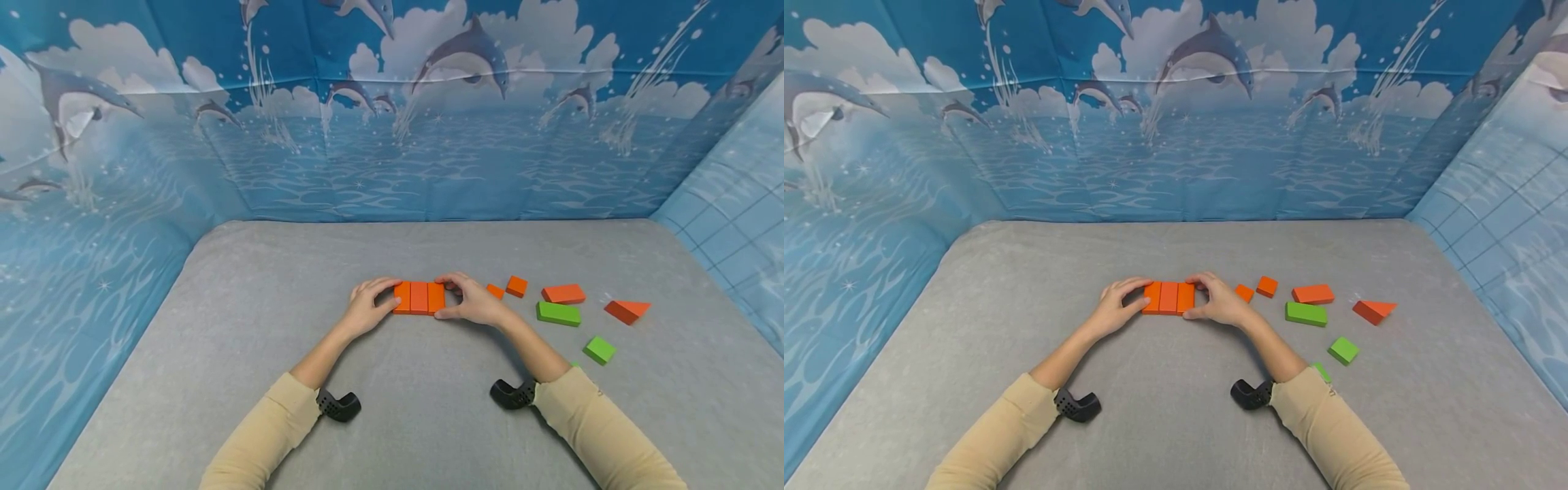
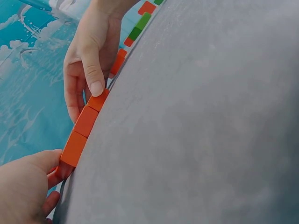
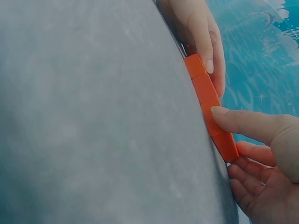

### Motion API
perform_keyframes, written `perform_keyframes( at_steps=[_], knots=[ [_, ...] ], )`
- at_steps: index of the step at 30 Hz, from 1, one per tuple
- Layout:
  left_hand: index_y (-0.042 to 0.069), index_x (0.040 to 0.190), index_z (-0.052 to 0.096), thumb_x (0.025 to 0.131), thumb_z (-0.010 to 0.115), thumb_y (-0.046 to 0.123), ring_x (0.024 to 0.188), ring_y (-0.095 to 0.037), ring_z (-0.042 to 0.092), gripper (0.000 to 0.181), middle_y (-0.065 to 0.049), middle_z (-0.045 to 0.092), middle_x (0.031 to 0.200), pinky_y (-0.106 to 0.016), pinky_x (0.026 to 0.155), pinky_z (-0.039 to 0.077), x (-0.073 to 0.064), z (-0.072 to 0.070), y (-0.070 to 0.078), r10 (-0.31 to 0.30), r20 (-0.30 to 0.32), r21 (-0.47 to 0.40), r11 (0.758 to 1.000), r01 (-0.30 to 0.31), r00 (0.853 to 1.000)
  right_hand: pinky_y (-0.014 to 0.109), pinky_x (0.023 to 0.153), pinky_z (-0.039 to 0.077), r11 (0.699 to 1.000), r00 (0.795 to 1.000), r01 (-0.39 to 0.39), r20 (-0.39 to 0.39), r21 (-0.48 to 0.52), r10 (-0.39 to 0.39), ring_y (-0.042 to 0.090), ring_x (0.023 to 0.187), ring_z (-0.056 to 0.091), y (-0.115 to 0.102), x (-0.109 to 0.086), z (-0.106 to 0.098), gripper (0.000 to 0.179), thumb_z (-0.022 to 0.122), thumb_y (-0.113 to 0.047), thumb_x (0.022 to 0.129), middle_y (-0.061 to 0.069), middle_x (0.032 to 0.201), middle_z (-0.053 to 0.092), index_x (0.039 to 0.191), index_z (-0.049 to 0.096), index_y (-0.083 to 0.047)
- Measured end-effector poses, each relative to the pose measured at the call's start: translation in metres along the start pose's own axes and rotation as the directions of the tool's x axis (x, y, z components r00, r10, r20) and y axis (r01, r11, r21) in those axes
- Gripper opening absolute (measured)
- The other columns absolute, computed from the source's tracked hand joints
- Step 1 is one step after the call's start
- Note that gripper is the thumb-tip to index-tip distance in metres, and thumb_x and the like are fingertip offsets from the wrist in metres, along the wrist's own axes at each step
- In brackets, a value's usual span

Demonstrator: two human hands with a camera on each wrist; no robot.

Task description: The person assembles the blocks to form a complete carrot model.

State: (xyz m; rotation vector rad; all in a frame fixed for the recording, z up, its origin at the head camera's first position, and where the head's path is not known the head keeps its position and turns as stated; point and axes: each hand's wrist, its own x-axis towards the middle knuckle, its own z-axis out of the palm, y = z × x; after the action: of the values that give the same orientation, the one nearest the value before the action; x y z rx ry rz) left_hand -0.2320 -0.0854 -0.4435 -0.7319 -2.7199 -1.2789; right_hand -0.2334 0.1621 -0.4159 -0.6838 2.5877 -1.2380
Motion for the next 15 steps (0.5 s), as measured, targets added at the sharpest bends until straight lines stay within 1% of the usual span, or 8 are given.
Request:
perform_keyframes(
  at_steps=[6,8,10,13,15],
  knots=[
    [0.012,0.124,0.058,0.088,0.060,0.023,0.120,-0.028,0.042,0.038,-0.007,0.053,0.130,-0.049,0.102,0.018,0.000,0.000,0.000,-0.004,-0.004,0.003,1.000,0.004,1.000,0.047,0.095,0.037,1.000,1.000,0.005,0.010,-0.003,-0.005,0.033,0.111,0.045,-0.001,0.000,-0.002,0.065,0.076,-0.018,0.075,0.021,0.125,0.046,0.128,0.046,0.003],
    [0.012,0.125,0.058,0.088,0.060,0.023,0.121,-0.027,0.042,0.038,-0.006,0.052,0.130,-0.049,0.102,0.018,0.000,0.000,0.000,-0.008,-0.003,0.003,1.000,0.008,1.000,0.049,0.095,0.036,1.000,1.000,0.012,0.005,0.017,-0.012,0.034,0.113,0.045,-0.001,-0.001,-0.006,0.064,0.075,-0.018,0.076,0.021,0.128,0.045,0.129,0.045,0.003],
    [0.012,0.124,0.058,0.088,0.061,0.023,0.120,-0.027,0.042,0.038,-0.007,0.053,0.130,-0.049,0.102,0.018,0.000,0.000,0.000,-0.004,-0.004,0.002,1.000,0.004,1.000,0.050,0.095,0.035,0.999,1.000,0.014,-0.018,0.044,-0.014,0.036,0.115,0.044,-0.002,-0.004,-0.013,0.063,0.073,-0.018,0.078,0.021,0.131,0.043,0.130,0.044,0.003],
    [0.012,0.124,0.057,0.088,0.061,0.023,0.120,-0.028,0.042,0.038,-0.006,0.053,0.130,-0.049,0.102,0.018,0.000,0.000,-0.001,0.002,-0.004,0.002,1.000,-0.002,1.000,0.052,0.095,0.034,0.997,0.997,0.008,-0.083,0.077,-0.002,0.038,0.116,0.043,-0.003,-0.011,-0.026,0.059,0.070,-0.017,0.081,0.022,0.132,0.043,0.130,0.044,0.003],
    [0.012,0.125,0.057,0.088,0.060,0.024,0.121,-0.027,0.042,0.038,-0.006,0.052,0.130,-0.049,0.102,0.018,0.000,0.000,-0.001,0.000,-0.005,0.004,1.000,0.000,1.000,0.052,0.095,0.034,0.997,0.992,-0.005,-0.125,0.080,0.015,0.038,0.116,0.043,-0.001,-0.018,-0.034,0.056,0.069,-0.016,0.082,0.022,0.131,0.044,0.129,0.045,0.003]
  ],
)
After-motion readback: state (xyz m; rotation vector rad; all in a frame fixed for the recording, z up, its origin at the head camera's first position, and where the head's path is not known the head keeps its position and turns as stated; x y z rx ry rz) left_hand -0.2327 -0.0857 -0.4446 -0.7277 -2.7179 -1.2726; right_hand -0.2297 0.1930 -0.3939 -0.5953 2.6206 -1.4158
